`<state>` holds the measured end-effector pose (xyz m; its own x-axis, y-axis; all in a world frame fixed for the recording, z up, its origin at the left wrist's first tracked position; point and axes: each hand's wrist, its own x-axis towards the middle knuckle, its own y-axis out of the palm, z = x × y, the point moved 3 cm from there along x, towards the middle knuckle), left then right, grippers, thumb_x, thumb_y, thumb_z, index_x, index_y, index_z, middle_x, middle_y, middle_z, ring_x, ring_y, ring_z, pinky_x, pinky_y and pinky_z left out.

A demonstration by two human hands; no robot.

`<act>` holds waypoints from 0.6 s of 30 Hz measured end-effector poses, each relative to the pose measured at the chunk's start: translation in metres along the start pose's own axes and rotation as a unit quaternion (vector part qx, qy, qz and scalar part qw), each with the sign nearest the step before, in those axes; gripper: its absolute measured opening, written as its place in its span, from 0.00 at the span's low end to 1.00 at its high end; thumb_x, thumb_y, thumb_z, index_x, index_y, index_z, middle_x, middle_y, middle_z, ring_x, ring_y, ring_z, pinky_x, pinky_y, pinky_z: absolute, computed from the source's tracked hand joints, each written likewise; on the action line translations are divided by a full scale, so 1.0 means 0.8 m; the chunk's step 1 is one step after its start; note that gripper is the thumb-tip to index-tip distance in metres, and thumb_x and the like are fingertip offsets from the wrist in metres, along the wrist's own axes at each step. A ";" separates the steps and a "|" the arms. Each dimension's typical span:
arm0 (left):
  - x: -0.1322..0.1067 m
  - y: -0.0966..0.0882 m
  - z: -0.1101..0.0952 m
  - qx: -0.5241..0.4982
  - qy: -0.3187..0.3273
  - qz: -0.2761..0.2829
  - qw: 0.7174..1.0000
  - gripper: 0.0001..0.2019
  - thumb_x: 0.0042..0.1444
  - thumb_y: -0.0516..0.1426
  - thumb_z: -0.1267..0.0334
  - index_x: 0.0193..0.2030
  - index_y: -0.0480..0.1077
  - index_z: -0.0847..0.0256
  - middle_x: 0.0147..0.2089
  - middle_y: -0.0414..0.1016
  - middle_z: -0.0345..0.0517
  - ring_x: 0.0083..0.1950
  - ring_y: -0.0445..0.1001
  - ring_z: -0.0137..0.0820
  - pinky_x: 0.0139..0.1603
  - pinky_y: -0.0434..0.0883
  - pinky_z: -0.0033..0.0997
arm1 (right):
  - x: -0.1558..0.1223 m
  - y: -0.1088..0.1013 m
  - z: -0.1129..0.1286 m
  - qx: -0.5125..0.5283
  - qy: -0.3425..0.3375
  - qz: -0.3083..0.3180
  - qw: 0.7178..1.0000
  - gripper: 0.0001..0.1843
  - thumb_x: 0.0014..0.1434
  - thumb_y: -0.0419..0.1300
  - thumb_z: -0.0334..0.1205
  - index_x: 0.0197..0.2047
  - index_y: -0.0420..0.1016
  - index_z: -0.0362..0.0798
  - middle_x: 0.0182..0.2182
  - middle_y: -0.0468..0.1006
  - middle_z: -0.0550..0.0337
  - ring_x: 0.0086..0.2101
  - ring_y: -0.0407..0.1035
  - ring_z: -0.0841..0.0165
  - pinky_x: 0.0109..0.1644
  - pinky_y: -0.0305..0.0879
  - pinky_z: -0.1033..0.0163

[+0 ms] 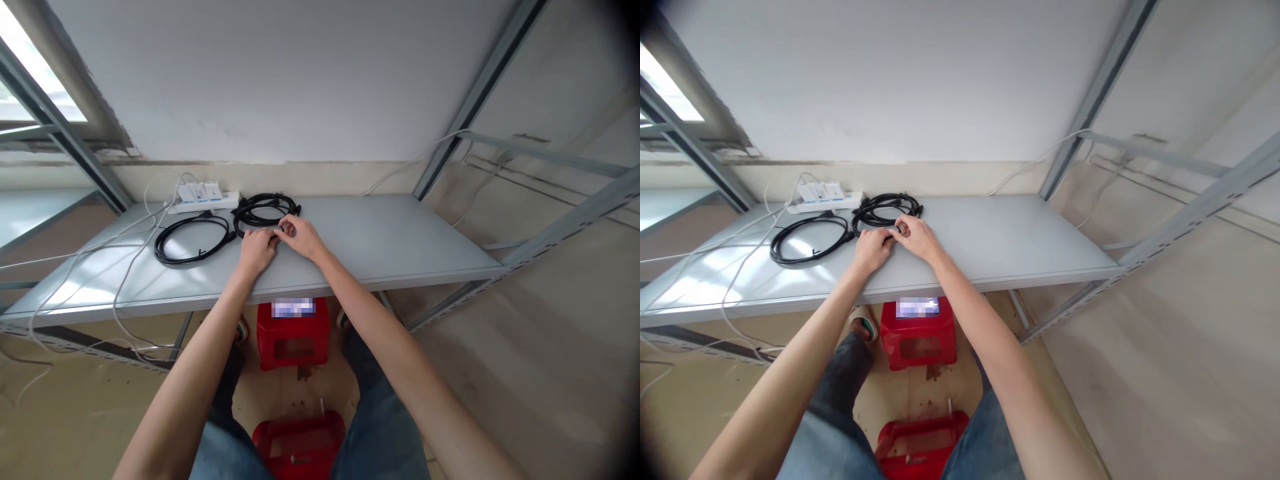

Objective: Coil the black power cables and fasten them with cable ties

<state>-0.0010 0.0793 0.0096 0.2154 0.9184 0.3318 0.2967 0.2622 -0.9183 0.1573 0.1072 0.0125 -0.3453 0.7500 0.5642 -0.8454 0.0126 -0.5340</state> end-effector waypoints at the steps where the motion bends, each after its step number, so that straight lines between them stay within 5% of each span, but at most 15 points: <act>1: 0.000 0.000 0.000 0.002 0.000 0.001 1.000 0.18 0.72 0.51 0.59 0.53 0.83 0.55 0.53 0.85 0.57 0.58 0.80 0.51 0.58 0.67 0.47 | 0.000 0.000 0.000 -0.004 -0.005 0.002 1.000 0.08 0.67 0.64 0.44 0.44 0.76 0.50 0.35 0.78 0.60 0.34 0.69 0.66 0.45 0.68 0.61; 11: 0.001 0.000 0.000 -0.001 0.000 0.000 1.000 0.18 0.71 0.52 0.59 0.54 0.84 0.53 0.53 0.86 0.55 0.58 0.80 0.52 0.58 0.68 0.48 | 0.001 -0.002 -0.005 -0.005 -0.011 0.003 1.000 0.08 0.66 0.56 0.31 0.39 0.76 0.50 0.39 0.79 0.56 0.40 0.72 0.63 0.50 0.68 0.59; 18: 0.000 0.002 0.002 -0.008 -0.001 -0.004 1.000 0.17 0.71 0.52 0.58 0.51 0.84 0.50 0.52 0.86 0.52 0.57 0.80 0.50 0.58 0.68 0.47 | 0.000 0.000 -0.011 0.045 0.013 0.037 0.998 0.10 0.62 0.54 0.30 0.38 0.75 0.50 0.37 0.76 0.59 0.35 0.69 0.66 0.46 0.68 0.60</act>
<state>-0.0017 0.0801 0.0078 0.2117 0.9168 0.3387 0.3135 0.2645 -0.9120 0.1610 0.1135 0.0069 -0.3981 0.7632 0.5090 -0.8515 -0.1012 -0.5144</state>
